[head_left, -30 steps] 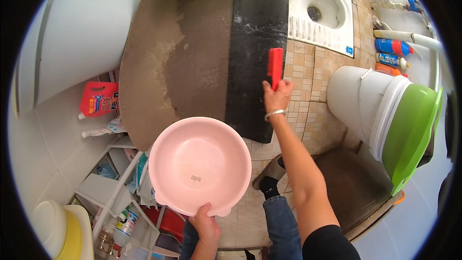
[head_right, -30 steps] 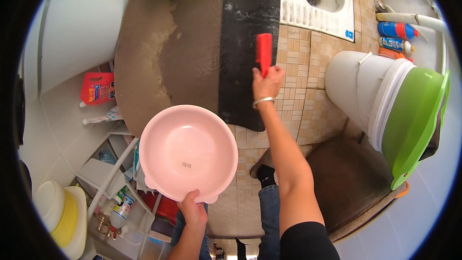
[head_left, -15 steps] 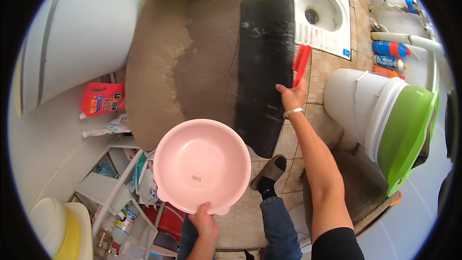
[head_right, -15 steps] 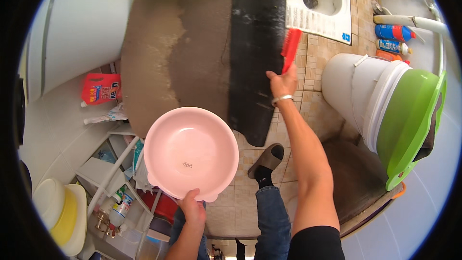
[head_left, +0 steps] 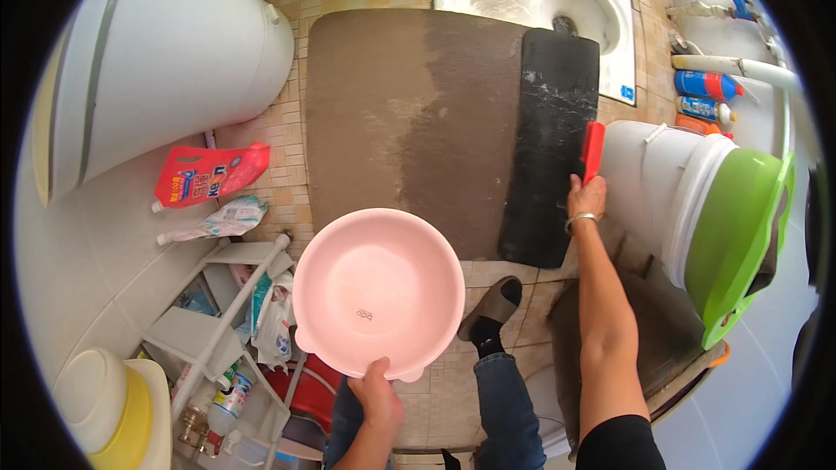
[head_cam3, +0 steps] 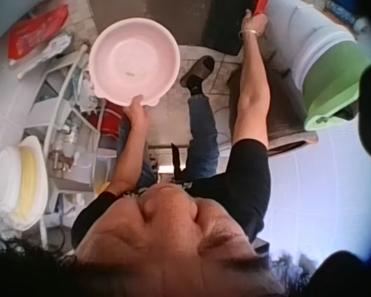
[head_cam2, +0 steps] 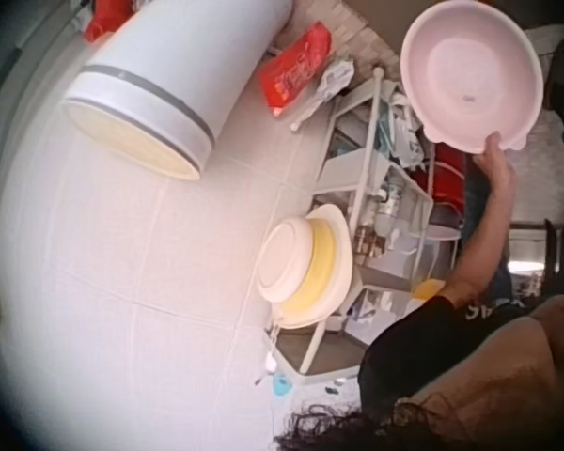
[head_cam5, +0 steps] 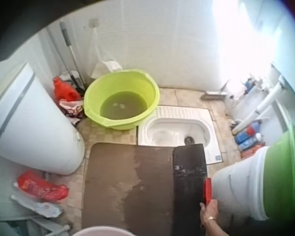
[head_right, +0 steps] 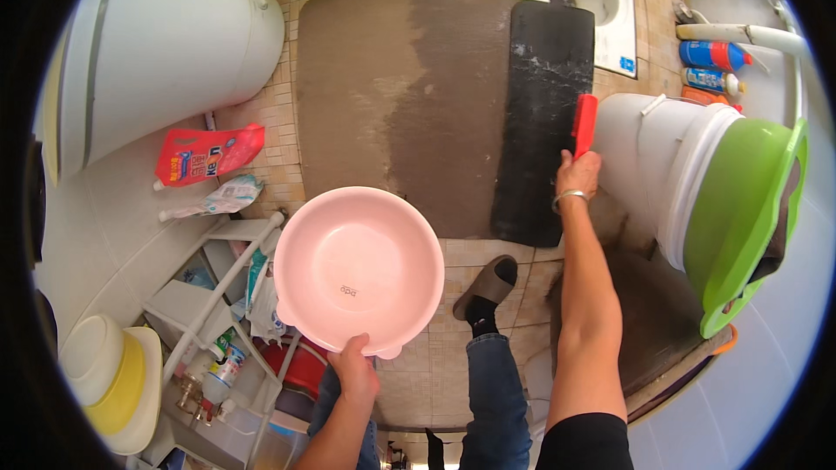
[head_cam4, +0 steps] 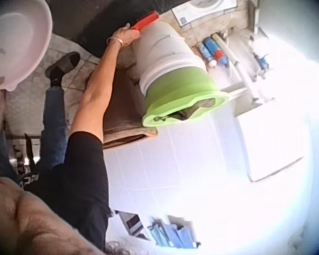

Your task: The person scrubs a bathroom mat with a red brush, rinses it in a green basin, and then scrubs the floor where the mat was placed.

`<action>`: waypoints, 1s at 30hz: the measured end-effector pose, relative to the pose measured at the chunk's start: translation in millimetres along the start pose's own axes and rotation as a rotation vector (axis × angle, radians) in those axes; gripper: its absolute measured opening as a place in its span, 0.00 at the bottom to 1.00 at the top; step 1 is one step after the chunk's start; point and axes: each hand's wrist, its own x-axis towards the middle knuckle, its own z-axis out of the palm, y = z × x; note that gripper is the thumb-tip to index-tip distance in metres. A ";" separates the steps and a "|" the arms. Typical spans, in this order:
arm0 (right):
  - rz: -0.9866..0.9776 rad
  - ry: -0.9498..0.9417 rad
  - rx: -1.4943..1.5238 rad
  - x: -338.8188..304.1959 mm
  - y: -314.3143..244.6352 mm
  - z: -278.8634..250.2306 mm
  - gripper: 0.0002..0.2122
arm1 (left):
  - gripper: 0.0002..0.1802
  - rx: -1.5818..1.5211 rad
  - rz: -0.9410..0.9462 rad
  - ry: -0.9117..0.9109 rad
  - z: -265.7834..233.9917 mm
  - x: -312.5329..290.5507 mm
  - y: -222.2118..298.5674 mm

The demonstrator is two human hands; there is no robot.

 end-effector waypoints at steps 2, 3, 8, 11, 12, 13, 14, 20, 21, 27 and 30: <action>-0.212 0.112 0.077 -16.7 18.4 2.7 0.21 | 0.33 0.030 -0.027 -0.049 3.6 -1.6 0.3; -0.154 0.026 0.161 -35.2 12.8 -5.0 0.19 | 0.33 0.034 -0.029 -0.068 0.9 0.2 -1.3; 0.228 -0.351 0.835 -129.5 -22.6 -88.1 0.13 | 0.31 0.079 -0.024 -0.149 0.3 1.5 -3.9; 0.273 -0.482 0.868 -178.1 -14.0 -143.5 0.13 | 0.29 0.096 0.024 -0.232 -4.8 6.8 -13.4; 0.324 -0.550 0.883 -194.2 -19.0 -172.5 0.13 | 0.30 0.087 0.043 -0.259 -17.2 16.6 -24.5; 0.301 -0.544 0.908 -208.5 -11.8 -191.0 0.12 | 0.30 0.082 0.057 -0.300 -21.1 18.8 -29.3; 0.283 -0.535 0.932 -222.5 -0.5 -209.7 0.12 | 0.30 0.076 0.049 -0.344 -19.6 11.8 -26.6; 0.518 -0.293 0.992 -324.0 88.8 -349.3 0.11 | 0.30 0.231 0.001 -0.551 -36.5 -21.9 -9.8; 0.581 -0.227 1.010 -348.2 101.3 -370.6 0.10 | 0.30 0.267 -0.018 -0.575 -43.8 -32.1 -9.3; 1.003 0.187 1.095 -434.8 166.6 -412.5 0.10 | 0.31 0.463 0.039 -0.804 -40.3 -163.7 23.5; 1.016 0.262 1.163 -421.6 193.9 -403.1 0.10 | 0.30 0.763 0.294 -0.923 -28.4 -216.6 13.1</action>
